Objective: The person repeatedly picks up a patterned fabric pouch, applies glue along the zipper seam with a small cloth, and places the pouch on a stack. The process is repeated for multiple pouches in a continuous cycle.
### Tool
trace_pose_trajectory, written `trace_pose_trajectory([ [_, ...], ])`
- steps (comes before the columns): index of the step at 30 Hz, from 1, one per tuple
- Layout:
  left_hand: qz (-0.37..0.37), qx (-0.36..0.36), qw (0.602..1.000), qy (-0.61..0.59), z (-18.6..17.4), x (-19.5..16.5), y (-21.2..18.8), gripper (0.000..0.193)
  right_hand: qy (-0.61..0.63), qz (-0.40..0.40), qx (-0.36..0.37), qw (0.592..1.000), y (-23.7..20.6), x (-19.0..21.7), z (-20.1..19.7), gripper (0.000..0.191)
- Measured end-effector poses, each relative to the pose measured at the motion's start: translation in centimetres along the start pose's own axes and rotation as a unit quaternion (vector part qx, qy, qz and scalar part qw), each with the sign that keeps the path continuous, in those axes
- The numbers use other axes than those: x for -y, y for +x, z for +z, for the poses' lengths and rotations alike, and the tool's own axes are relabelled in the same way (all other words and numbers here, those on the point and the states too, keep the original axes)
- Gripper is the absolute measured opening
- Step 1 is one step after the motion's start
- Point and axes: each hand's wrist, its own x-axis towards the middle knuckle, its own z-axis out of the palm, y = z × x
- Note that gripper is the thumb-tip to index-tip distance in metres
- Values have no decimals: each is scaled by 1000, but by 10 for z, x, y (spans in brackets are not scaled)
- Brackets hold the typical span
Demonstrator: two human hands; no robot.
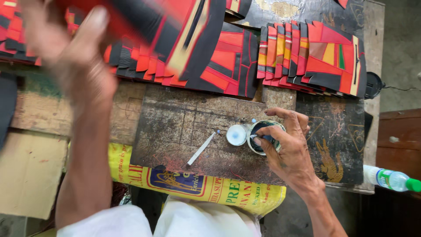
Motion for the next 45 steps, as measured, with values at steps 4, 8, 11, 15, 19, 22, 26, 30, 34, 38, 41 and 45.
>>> trace_pose_trajectory([
  [4, -154, 19, 985, -69, -99, -53, -77, 52, -25, -40, 10, 999, -2, 6, 5, 17],
  [8, -344, -131, 927, -71, -145, -54, -145, 54, -95, -104, 16, 990, -2, 21, 21, 17],
  [11, -432, -153, 883, -103, -166, -52, -172, 48, -120, -125, 7, 985, -3, 28, 28, 18],
  [15, -452, -23, 891, 24, -170, -43, -187, 52, -123, -127, 11, 984, -8, 30, 27, 17],
  [19, -516, -19, 857, 10, -160, -44, -182, 48, -94, -104, 8, 990, -11, 29, 24, 15],
  [22, -505, 62, 855, 103, -153, -49, -180, 42, -67, -90, -34, 993, -8, 26, 17, 10],
  [26, -473, 105, 838, 251, -155, -62, -182, 34, -38, -21, -115, 992, -13, 13, -11, 13],
  [30, -386, 86, 915, 78, -160, -70, -186, 40, 12, 45, -112, 993, -25, -10, -28, 15],
  [34, -386, 41, 918, -87, -153, -68, -192, 48, 47, 99, -79, 991, -36, -34, -16, 16],
  [38, -382, 31, 914, -135, -142, -64, -198, 53, 136, 162, -64, 975, -40, -51, -2, 15],
  [41, -394, 22, 904, -163, -132, -60, -198, 50, 190, 171, -84, 963, -42, -50, 0, 16],
  [45, -430, -52, 881, -191, -101, -47, -208, 44, 182, 121, -112, 969, -43, -28, 0, 15],
])
